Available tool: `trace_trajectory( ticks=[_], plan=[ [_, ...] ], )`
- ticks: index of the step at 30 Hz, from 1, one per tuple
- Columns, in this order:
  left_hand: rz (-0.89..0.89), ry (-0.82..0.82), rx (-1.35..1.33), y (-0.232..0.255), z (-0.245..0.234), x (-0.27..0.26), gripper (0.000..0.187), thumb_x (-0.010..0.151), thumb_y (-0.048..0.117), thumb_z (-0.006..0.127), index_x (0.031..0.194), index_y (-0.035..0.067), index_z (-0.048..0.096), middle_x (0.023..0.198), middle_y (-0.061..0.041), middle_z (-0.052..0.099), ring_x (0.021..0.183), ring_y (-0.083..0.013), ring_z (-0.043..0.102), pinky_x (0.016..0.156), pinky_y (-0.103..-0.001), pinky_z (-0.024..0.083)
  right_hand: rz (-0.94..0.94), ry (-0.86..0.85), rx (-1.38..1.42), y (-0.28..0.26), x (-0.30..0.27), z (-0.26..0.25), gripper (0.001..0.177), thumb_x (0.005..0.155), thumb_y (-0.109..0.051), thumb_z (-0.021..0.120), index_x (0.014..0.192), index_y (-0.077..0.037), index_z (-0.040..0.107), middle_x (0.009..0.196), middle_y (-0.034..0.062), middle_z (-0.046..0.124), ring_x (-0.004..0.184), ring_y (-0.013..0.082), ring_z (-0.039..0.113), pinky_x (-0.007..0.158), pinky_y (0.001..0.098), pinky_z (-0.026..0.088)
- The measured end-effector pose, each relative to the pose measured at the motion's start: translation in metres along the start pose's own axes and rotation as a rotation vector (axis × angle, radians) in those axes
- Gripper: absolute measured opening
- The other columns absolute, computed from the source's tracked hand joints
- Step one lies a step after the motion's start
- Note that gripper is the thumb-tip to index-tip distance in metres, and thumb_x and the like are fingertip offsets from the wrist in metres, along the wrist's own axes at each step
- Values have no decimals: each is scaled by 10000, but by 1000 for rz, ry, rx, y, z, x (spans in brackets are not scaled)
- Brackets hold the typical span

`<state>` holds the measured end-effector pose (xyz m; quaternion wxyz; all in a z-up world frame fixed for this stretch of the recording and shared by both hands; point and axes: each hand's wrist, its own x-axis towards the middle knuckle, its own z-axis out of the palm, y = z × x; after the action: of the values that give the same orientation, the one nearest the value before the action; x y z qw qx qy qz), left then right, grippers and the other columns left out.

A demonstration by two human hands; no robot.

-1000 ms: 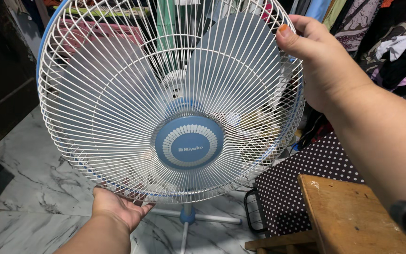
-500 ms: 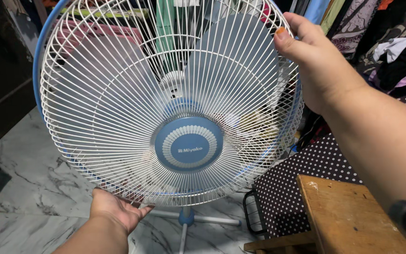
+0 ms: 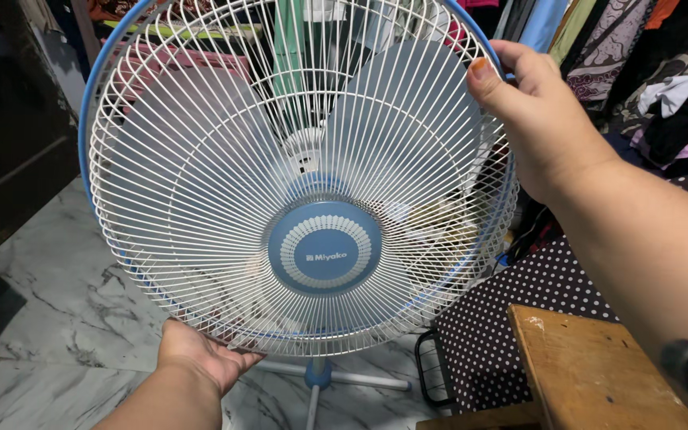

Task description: The person assembles a standing fan by attaching the front grille, installing the fan blades, and securing the rear grille. They use a screwdriver to tighten the rear grille screws. The task is performed in a cluttered room with clothes and storage boxes visible.

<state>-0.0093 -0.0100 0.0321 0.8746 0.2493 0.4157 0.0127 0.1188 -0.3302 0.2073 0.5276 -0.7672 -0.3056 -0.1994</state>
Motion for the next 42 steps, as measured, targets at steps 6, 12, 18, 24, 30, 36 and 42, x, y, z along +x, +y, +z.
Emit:
trace_trajectory(
  ticks=[6,12,18,24,30,36,42],
  plan=[
    [31,-67,10,3,-1,-1,691,1026,444,178,1514,14,413,1522,-218,528,1372,-426,550,1120,-674,403,46,-86,38,-6,-6,2,753,996,-524,604,1515,-4,439,1402,76,599,1353,191,494,1177,358,344],
    [18,-40,-9,3,-1,4,686,1034,426,151,1516,5,399,1523,-249,515,1372,-453,543,1111,-703,402,18,-62,-40,-9,-10,5,757,1011,-549,563,1517,-1,435,1460,110,522,1371,196,477,1178,356,350],
    [-3,-23,-61,2,-3,12,639,1034,339,167,1507,-19,404,1496,-278,522,1350,-459,562,1088,-705,425,-7,28,-326,-5,-15,8,834,1020,-649,424,1587,-39,392,1536,181,398,1453,267,366,1207,385,272],
    [7,-49,-10,2,-7,13,641,1032,352,208,1484,-48,425,1482,-273,542,1335,-435,581,1082,-667,455,60,-19,-30,4,-21,0,917,988,-699,494,1545,19,376,1597,204,404,1476,322,377,1236,429,278],
    [-14,-61,-31,5,-9,17,634,1034,330,178,1487,-43,417,1478,-280,540,1327,-450,581,1063,-683,460,489,270,253,37,-41,-12,786,1004,-677,447,1522,-87,411,1491,40,530,1395,233,444,1184,519,253],
    [-6,-62,-32,4,-8,15,640,1033,340,164,1488,-26,425,1470,-277,550,1317,-442,598,1046,-683,480,893,569,230,101,-100,-23,438,1011,-136,472,1431,-254,515,1060,6,518,921,165,487,1016,483,480],
    [11,-93,-12,3,-10,19,630,1031,345,197,1481,-20,445,1473,-272,551,1310,-440,598,1036,-677,485,1100,220,237,146,-165,18,306,1022,16,422,1274,-93,558,1077,36,570,944,182,614,888,405,548]
  ],
)
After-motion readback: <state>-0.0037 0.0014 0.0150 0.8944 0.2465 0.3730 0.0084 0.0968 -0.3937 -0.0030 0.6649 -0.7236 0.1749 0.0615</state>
